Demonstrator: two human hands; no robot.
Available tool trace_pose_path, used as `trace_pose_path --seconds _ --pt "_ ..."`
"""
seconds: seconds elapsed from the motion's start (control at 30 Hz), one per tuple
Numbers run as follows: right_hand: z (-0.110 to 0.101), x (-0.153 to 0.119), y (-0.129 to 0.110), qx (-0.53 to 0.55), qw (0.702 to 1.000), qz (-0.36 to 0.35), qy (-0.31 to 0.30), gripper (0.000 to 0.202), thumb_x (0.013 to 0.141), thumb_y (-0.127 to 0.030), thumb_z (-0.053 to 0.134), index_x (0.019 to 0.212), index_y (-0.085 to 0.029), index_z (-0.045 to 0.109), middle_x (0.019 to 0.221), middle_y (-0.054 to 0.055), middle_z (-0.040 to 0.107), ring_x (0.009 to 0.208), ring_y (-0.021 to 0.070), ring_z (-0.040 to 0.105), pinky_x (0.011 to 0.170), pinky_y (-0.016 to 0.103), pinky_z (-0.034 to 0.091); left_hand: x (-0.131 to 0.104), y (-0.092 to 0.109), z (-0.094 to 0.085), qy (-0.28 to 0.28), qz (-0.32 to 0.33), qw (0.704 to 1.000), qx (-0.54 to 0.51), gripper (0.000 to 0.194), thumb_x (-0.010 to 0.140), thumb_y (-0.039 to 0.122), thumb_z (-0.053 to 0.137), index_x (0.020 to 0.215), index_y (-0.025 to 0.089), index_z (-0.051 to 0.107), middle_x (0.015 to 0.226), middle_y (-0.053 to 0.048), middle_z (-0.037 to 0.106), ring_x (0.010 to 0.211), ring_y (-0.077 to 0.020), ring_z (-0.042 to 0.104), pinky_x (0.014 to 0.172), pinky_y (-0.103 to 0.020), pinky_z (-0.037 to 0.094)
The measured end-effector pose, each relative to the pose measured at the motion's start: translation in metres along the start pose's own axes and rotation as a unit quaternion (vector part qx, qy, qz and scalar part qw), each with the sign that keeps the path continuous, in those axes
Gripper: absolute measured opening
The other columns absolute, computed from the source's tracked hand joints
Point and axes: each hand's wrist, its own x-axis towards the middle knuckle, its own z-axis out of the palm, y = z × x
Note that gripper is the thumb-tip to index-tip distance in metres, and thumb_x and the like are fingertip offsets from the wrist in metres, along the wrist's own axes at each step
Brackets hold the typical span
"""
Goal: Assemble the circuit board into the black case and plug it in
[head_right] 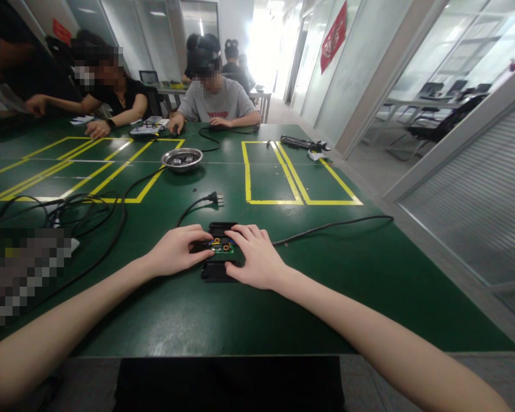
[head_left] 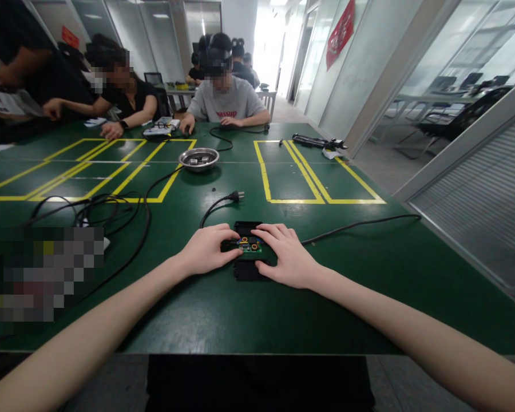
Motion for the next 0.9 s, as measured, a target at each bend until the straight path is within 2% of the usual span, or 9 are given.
trace_pose_path --seconds 0.4,0.53,0.63,0.73,0.8,0.9 --pt "0.002 0.003 0.008 0.031 0.999 -0.021 0.019 0.062 0.083 -0.033 0.071 0.143 -0.024 0.058 0.143 0.016 0.060 0.132 0.0371 0.051 0.110 0.059 0.042 0.001 0.000 -0.001 -0.007 0.008 1.000 0.000 0.026 0.093 0.037 0.070 0.110 0.018 0.077 0.093 -0.004 0.070 0.068 -0.0141 0.063 0.067 -0.025 0.049" --pt "-0.004 0.004 0.010 0.064 0.996 -0.020 0.057 0.051 0.088 -0.035 0.069 0.135 -0.019 0.059 0.142 0.017 0.058 0.130 0.0339 0.055 0.110 0.055 0.045 0.001 -0.002 -0.003 -0.013 0.010 0.999 -0.027 0.025 0.092 0.035 0.073 0.108 0.016 0.077 0.091 -0.004 0.069 0.069 -0.0140 0.062 0.065 -0.025 0.047" --pt "-0.014 0.006 0.018 0.073 0.994 -0.025 0.075 0.030 0.089 -0.028 0.064 0.118 -0.018 0.063 0.125 0.015 0.063 0.120 0.0297 0.060 0.104 0.048 0.050 0.001 -0.003 -0.004 -0.012 0.016 0.998 -0.057 0.025 0.091 0.033 0.074 0.108 0.015 0.078 0.090 -0.004 0.068 0.068 -0.0135 0.062 0.065 -0.024 0.047" --pt "-0.025 0.008 0.029 0.047 0.997 -0.057 0.029 0.006 0.088 -0.024 0.063 0.093 -0.022 0.064 0.102 0.009 0.067 0.099 0.0261 0.064 0.088 0.042 0.054 0.001 -0.004 -0.004 0.007 0.020 0.997 -0.070 0.025 0.091 0.034 0.074 0.108 0.016 0.077 0.091 -0.004 0.069 0.068 -0.0133 0.061 0.065 -0.024 0.047" --pt "-0.030 0.008 0.035 0.028 0.996 -0.083 0.002 0.007 0.091 -0.025 0.061 0.085 -0.022 0.064 0.091 0.007 0.068 0.087 0.0239 0.063 0.080 0.039 0.053 0.001 -0.003 -0.005 0.019 0.021 0.997 -0.073 0.025 0.091 0.034 0.073 0.107 0.015 0.077 0.092 -0.005 0.069 0.070 -0.0136 0.062 0.065 -0.024 0.048" --pt "-0.034 0.008 0.038 0.027 0.994 -0.103 0.011 0.014 0.095 -0.027 0.057 0.086 -0.021 0.066 0.082 0.005 0.068 0.077 0.0206 0.063 0.072 0.034 0.051 0.000 -0.002 -0.009 0.025 0.026 0.995 -0.091 0.026 0.092 0.036 0.072 0.106 0.014 0.078 0.091 -0.005 0.070 0.073 -0.0147 0.063 0.065 -0.024 0.048"
